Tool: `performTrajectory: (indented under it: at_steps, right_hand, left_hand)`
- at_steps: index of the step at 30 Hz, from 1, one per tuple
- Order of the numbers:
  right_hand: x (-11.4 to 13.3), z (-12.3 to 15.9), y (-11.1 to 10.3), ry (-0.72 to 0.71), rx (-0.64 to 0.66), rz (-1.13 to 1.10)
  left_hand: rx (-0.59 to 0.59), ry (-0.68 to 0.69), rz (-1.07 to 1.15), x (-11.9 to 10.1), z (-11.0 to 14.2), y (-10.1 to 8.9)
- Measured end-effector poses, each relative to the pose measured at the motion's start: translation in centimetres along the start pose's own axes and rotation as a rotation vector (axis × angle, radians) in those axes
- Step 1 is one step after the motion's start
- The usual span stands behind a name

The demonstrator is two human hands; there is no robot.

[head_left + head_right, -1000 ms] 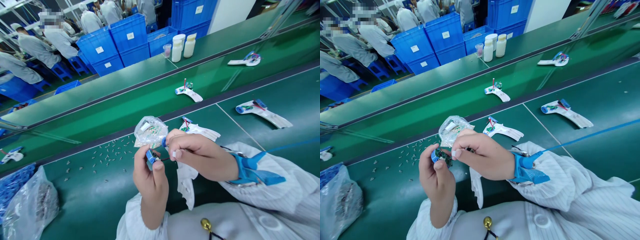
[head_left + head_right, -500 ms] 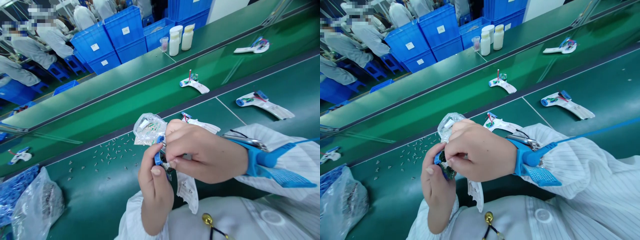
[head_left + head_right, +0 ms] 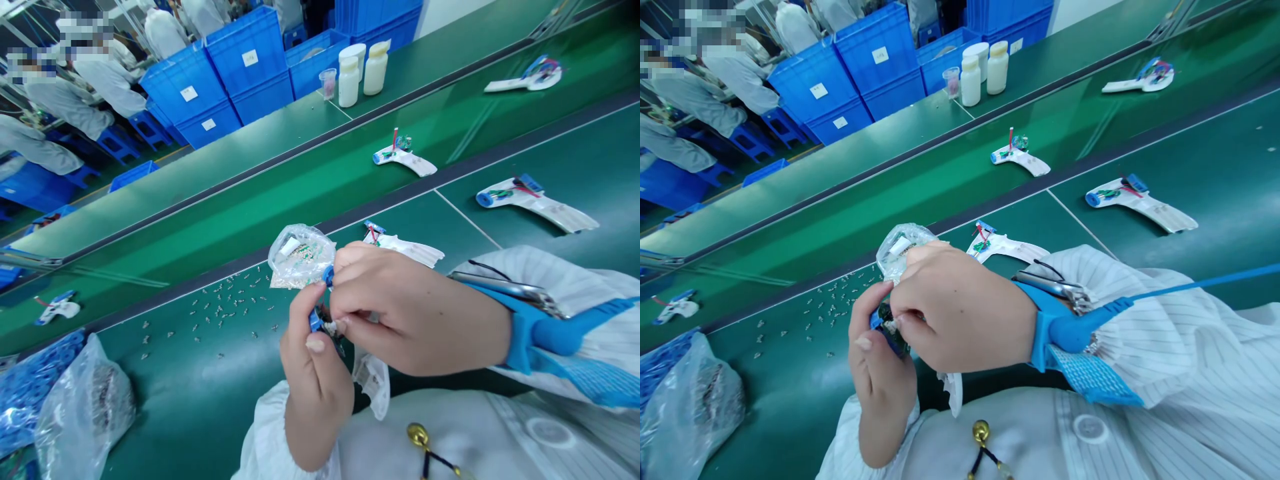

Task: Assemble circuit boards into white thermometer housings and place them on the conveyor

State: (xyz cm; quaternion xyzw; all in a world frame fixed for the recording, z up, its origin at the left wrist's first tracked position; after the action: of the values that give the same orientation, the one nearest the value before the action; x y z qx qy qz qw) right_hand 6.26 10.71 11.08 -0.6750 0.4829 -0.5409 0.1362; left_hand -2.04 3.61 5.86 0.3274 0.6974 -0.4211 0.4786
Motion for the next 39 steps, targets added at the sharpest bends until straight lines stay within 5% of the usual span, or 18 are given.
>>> performTrajectory:
  at_steps: [9, 16, 22, 30, 39]
  right_hand:
    - [0.1, 0.0, -0.3, -0.013, 0.089, -0.084]
    - [-0.8, 0.4, -0.2, 0.061, -0.062, -0.053]
    - [-1.4, 1.5, 0.2, 0.149, -0.115, -0.064]
    - [-0.9, 3.0, 0.8, 0.307, -0.162, 0.133]
    - [-0.4, 3.4, 1.0, 0.334, -0.212, 0.120]
  left_hand:
    - [0.053, 0.163, -0.139, -0.8, 0.0, 0.2]
    - [0.094, 0.068, -0.316, -0.5, -0.1, 0.7]
    - [0.250, -0.071, -0.464, 0.4, 0.1, 1.7]
    - [0.085, -0.023, -0.866, -0.1, 0.3, 2.6]
    - [-0.049, 0.073, -1.058, -0.9, 0.4, 3.3]
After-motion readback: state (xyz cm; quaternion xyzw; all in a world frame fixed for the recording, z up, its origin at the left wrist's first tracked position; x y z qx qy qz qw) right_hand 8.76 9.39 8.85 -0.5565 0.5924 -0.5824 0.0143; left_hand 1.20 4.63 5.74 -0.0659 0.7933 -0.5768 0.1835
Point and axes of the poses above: each hand's wrist, its own z-axis away from the middle knuckle, its own y-axis out of the palm, x = y × z, the point moved 7 cm from there along -z, towards the middle knuckle, and after that the axes turned 9 degrees about -y, right-handed, at the moved point
